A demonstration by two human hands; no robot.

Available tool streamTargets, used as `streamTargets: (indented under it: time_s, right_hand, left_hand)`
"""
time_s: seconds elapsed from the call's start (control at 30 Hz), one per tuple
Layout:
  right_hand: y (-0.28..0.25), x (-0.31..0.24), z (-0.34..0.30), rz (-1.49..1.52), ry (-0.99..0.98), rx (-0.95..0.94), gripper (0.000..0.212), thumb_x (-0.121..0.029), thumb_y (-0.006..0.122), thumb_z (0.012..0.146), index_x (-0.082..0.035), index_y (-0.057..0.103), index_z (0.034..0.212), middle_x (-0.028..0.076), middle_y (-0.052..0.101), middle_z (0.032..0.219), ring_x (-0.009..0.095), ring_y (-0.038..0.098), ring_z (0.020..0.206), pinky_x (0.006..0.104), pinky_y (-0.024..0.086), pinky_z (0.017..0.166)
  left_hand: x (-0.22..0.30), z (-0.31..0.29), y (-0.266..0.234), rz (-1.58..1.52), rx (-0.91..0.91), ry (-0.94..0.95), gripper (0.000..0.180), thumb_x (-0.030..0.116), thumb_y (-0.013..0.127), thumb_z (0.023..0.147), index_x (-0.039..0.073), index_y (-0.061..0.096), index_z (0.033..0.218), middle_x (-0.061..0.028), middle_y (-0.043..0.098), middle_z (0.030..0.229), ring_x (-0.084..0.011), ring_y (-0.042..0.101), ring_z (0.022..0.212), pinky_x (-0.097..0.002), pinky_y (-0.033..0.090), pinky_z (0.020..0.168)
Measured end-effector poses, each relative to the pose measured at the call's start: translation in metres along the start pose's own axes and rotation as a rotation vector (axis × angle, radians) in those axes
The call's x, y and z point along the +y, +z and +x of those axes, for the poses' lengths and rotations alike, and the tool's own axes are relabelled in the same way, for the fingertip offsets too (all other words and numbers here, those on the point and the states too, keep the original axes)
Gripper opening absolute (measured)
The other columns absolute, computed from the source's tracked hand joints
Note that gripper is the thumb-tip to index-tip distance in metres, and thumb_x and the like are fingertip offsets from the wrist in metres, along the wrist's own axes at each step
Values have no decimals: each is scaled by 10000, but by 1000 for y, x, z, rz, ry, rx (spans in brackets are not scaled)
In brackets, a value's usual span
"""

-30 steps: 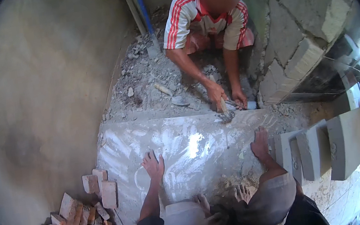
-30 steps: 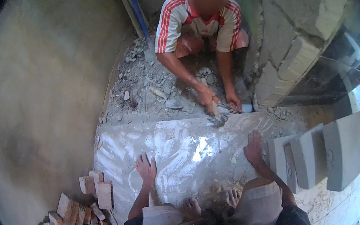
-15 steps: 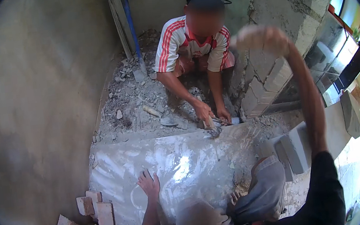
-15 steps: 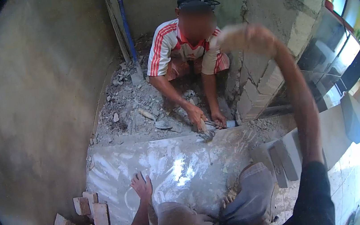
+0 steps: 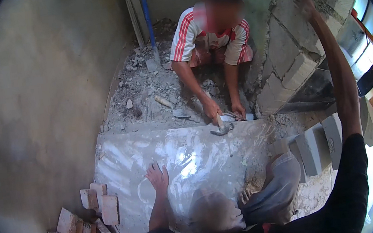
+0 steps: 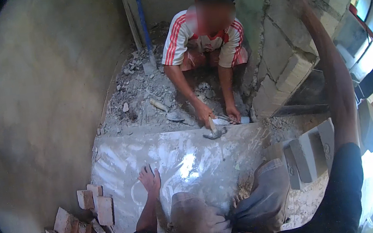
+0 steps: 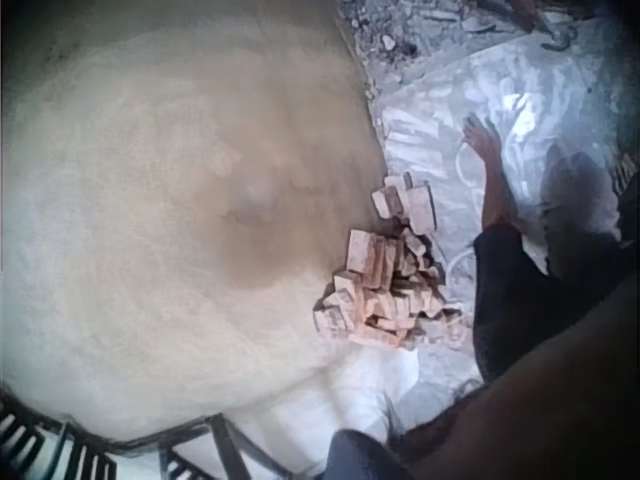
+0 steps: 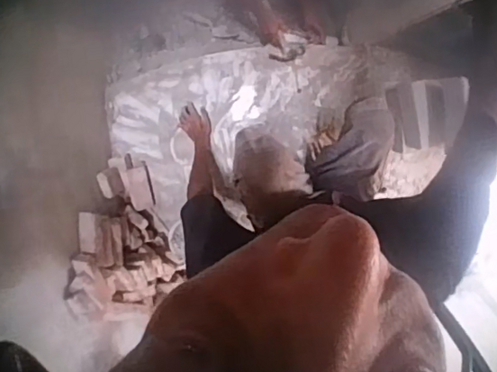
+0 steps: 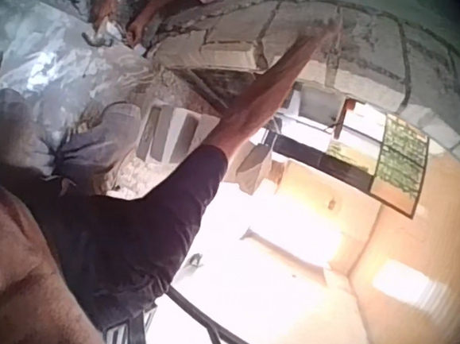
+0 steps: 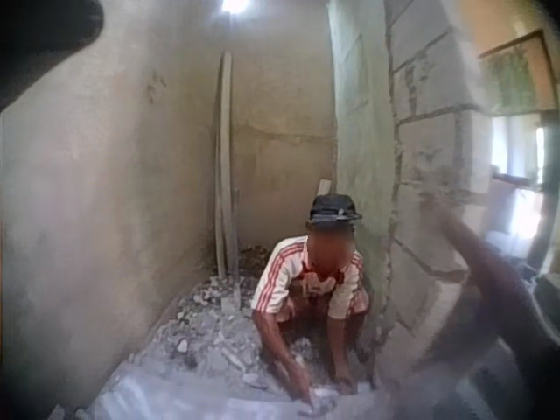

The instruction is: The person clears debris from a floor, using a trowel to scrape the surface and picking up pieces of broken masonry by hand to place them into a bucket.

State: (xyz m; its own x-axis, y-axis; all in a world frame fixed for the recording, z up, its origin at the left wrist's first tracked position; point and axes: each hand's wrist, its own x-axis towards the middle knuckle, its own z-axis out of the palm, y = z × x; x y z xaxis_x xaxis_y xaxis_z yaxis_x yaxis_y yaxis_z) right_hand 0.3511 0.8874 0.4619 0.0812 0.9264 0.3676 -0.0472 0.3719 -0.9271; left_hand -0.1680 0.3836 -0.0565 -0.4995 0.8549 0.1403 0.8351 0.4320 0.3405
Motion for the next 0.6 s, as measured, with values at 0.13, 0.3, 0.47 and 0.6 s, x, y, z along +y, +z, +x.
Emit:
streamTargets:
  time_s: [0.13,0.3,0.47,0.6]
  right_hand:
    - [102,-29,-149,-473,-283,-951,543,-423,459,889,-54,452,1287,102,495,1296,248,459,1205,385,339,1016]
    - [138,-27,-373,-1013,-624,-1175,376,-260,522,818,-30,583,1108,124,595,1141,287,567,1045,374,441,910]
    - [126,-31,-462,-1049,-348,-1429,491,-260,571,758,-67,529,1208,132,569,1185,298,547,1072,388,424,930]
    - [119,-14,-474,-1015,-160,-1266,430,-226,561,751,-12,527,1122,152,571,1159,331,547,1040,408,416,926]
  left_hand:
    - [-14,-9,-2,13,41,16,486,320,547,842,49,481,1240,-163,454,1233,-330,429,1111,-479,310,914]
    - [-31,-17,-21,50,2,-65,516,311,552,828,46,469,1263,-179,456,1226,-338,425,1111,-482,286,943]
    - [-6,-5,-2,-17,19,-6,508,314,550,828,44,475,1251,-174,458,1231,-339,427,1112,-481,288,946]
    - [0,0,5,14,19,22,499,325,560,832,38,481,1233,-164,460,1231,-330,438,1093,-469,306,913]
